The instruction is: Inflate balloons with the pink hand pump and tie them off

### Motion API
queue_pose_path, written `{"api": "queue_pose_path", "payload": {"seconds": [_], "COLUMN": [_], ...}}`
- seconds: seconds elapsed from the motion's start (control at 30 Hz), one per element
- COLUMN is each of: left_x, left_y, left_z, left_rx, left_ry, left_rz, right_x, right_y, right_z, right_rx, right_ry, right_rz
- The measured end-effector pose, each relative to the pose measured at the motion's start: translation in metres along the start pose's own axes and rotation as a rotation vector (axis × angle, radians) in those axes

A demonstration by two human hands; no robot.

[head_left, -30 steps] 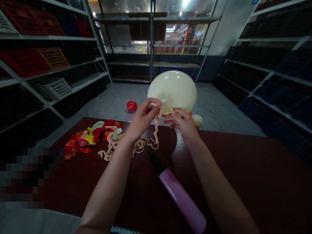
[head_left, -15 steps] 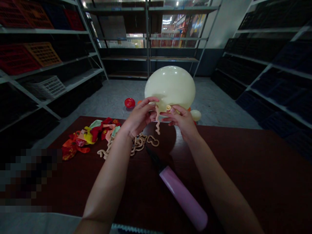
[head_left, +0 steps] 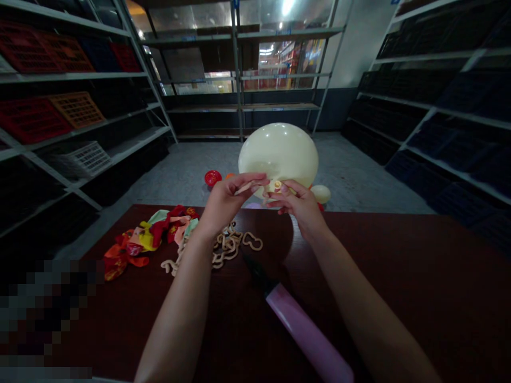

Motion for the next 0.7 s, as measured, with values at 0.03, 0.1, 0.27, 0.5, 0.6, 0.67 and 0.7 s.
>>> {"api": "queue_pose_path", "payload": {"seconds": [0.03, 0.1, 0.27, 0.5, 0.6, 0.67, 0.7], "left_x": [0.0, 0.001, 0.01, 0.012, 0.011, 0.007, 0.005], "left_y": [0.0, 0.001, 0.002, 0.002, 0.001, 0.0, -0.001], "left_z": [-0.003, -0.011, -0.018, 0.022, 0.028, 0.025, 0.022], "left_rx": [0.022, 0.101, 0.261, 0.023, 0.026, 0.107, 0.161], "left_ry": [-0.052, -0.172, -0.275, -0.09, -0.112, -0.075, -0.045], "left_rz": [0.038, 0.116, 0.223, 0.181, 0.203, 0.193, 0.186], "right_x": [0.001, 0.001, 0.003, -0.002, -0.006, -0.008, -0.008], "right_y": [0.0, 0.0, 0.001, 0.005, 0.007, 0.007, 0.007], "right_z": [0.0, 0.0, 0.004, 0.012, 0.015, 0.017, 0.018], "right_rx": [0.004, 0.015, 0.02, 0.005, -0.024, -0.035, -0.045], "right_ry": [-0.006, -0.024, -0.048, 0.052, 0.103, 0.107, 0.102], "right_rz": [0.002, 0.003, 0.004, -0.096, -0.128, -0.151, -0.164]}}
Point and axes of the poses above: each hand's wrist, its own y-axis away from the middle knuckle, its own z-axis out of the palm, x = y × z, the point moved 6 cm from there along -y, towards the middle knuckle, and after that the axes turned 9 degrees about -z, right-handed, at the moved point
